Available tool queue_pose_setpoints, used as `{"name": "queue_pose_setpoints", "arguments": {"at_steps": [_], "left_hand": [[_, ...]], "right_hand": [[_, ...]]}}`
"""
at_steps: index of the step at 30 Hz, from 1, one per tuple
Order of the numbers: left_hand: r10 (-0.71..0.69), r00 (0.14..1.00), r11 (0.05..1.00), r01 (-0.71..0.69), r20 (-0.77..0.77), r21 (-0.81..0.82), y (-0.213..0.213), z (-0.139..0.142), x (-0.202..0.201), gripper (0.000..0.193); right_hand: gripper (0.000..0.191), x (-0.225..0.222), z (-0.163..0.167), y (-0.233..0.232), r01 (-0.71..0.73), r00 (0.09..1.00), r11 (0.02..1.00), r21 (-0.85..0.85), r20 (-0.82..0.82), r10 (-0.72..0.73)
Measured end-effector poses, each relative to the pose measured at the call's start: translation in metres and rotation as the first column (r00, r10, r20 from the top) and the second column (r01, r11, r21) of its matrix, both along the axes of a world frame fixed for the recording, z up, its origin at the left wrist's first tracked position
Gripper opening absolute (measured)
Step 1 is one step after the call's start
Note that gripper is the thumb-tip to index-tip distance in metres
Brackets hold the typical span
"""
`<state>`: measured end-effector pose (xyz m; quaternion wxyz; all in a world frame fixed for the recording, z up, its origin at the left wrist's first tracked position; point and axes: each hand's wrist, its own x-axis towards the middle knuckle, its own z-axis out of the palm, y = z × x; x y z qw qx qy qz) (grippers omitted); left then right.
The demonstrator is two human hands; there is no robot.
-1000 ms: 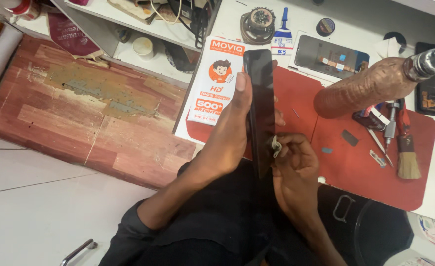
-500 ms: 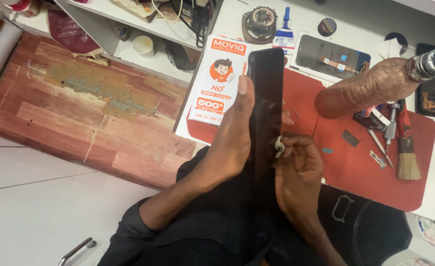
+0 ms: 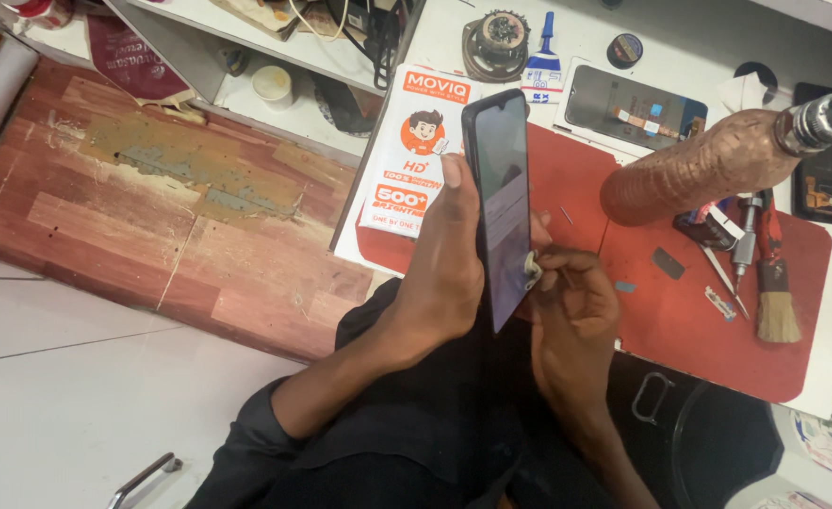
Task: The person wipes a smartphone with a cloth, then applies a liquid adhesive along the edges of the device using a small bottle. The phone is handled and rotated to cover different sides.
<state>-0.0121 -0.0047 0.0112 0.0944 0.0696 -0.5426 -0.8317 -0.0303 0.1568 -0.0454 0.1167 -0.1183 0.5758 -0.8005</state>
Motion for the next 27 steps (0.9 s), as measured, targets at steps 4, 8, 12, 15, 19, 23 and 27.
{"name": "queue_pose_setpoints", "arguments": {"at_steps": [4, 8, 12, 15, 19, 23, 27], "left_hand": [[0.142, 0.974, 0.917, -0.196, -0.174, -0.347, 0.000, 0.002, -0.001, 0.079], [0.202, 0.927, 0.744, -0.355, -0.315, -0.566, 0.001, 0.010, 0.001, 0.069], [0.236, 0.907, 0.690, -0.409, -0.348, -0.597, 0.004, 0.014, -0.003, 0.084], [0.221, 0.895, 0.684, -0.426, -0.388, -0.592, 0.005, 0.013, -0.002, 0.076], [0.110, 0.830, 0.705, -0.452, -0.546, -0.546, 0.001, 0.013, 0.002, 0.058], [0.009, 0.760, 0.677, -0.483, -0.650, -0.555, -0.002, 0.019, 0.000, 0.058], [-0.034, 0.797, 0.725, -0.395, -0.603, -0.564, -0.003, 0.023, 0.011, 0.059]], "right_hand": [[0.012, -0.007, 0.000, 0.005, 0.113, 0.992, 0.993, -0.012, -0.052, -0.114], [0.014, -0.016, 0.002, 0.016, 0.159, 0.979, 0.987, -0.032, -0.123, -0.162], [0.014, -0.020, 0.007, 0.025, 0.235, 0.963, 0.971, 0.036, -0.142, -0.228], [0.014, -0.019, 0.012, 0.025, 0.251, 0.956, 0.966, 0.057, -0.174, -0.238], [0.012, -0.018, 0.018, 0.019, 0.232, 0.922, 0.973, 0.002, -0.319, -0.220], [0.009, -0.018, 0.022, 0.012, 0.251, 0.915, 0.967, -0.052, -0.314, -0.254], [0.010, -0.015, 0.024, 0.008, 0.253, 0.922, 0.967, -0.033, -0.296, -0.251]]}}
